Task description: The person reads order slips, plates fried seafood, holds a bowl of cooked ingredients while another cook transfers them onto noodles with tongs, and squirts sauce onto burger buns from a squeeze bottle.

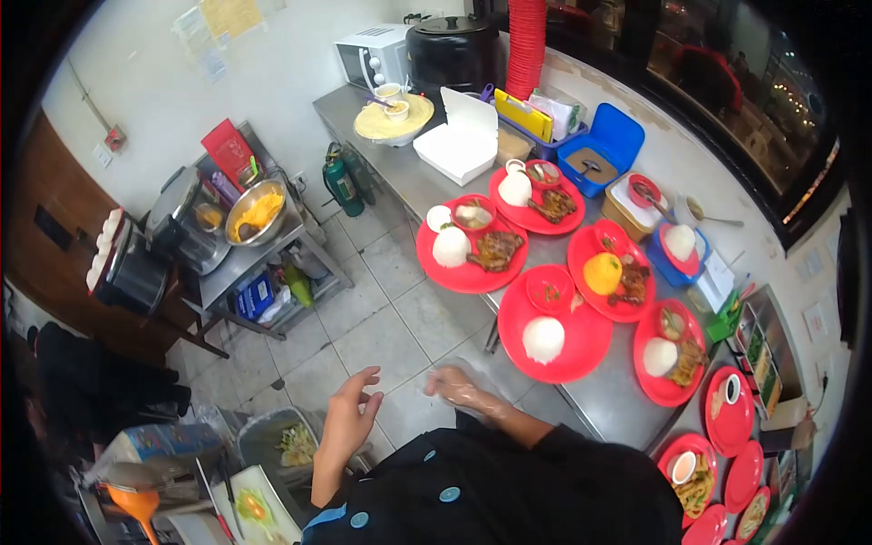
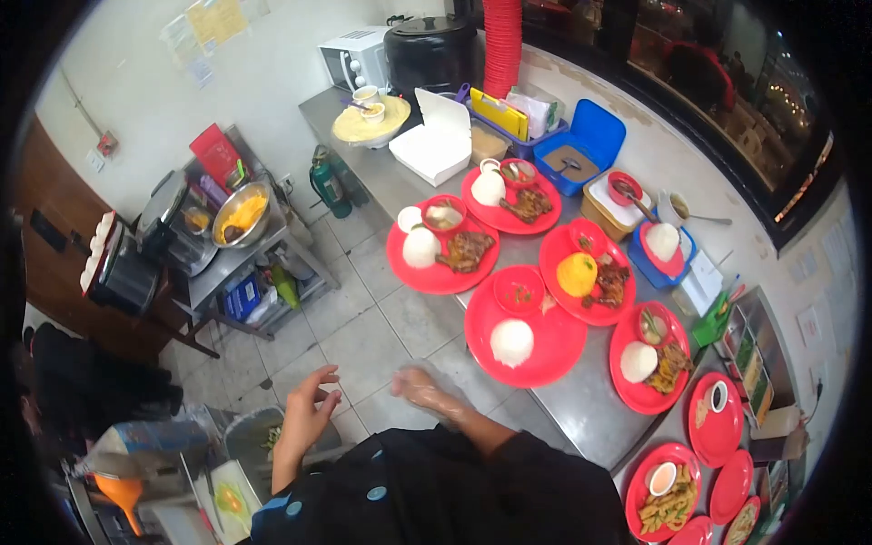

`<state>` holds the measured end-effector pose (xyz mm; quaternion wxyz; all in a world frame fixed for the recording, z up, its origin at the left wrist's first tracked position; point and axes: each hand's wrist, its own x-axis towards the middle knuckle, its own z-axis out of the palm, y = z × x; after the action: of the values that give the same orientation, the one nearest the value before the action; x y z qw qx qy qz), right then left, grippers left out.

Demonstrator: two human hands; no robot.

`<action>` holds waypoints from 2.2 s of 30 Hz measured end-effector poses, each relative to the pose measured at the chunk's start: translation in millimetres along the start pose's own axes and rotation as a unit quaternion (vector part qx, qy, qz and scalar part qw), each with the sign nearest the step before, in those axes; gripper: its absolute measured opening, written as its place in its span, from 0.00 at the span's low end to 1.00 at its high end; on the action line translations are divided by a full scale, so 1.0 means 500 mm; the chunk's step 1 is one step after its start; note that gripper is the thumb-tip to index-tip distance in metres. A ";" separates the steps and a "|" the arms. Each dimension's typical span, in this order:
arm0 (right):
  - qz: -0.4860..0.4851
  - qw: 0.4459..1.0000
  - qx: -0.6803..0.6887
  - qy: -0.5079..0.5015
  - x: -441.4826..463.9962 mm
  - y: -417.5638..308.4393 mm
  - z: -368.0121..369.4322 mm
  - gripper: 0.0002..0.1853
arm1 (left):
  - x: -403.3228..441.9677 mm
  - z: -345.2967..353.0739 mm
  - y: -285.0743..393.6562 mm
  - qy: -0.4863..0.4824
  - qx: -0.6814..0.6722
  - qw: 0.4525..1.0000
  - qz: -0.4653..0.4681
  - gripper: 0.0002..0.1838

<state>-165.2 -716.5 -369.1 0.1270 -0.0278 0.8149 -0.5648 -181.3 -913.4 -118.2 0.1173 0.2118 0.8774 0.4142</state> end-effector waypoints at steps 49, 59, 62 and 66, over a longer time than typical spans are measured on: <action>0.658 0.387 0.164 0.625 0.271 -0.088 0.487 0.19 | 0.793 -0.043 -0.130 -0.592 0.035 0.593 0.545 0.14; 0.709 0.317 0.121 0.619 0.436 -0.099 0.905 0.12 | 0.520 -0.034 -0.137 -0.725 0.032 0.318 0.610 0.16; 0.706 0.329 0.070 0.624 0.458 -0.141 0.931 0.12 | 0.505 -0.049 -0.151 -0.735 0.057 0.321 0.594 0.16; 0.750 0.401 0.080 0.520 0.420 -0.172 0.906 0.12 | 0.513 -0.036 -0.164 -0.726 0.081 0.348 0.587 0.16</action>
<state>-268.4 -1201.0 -475.4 0.0531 0.9041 0.3681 -0.2106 -437.3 -851.9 -178.5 0.4178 0.8992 0.1295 -0.0123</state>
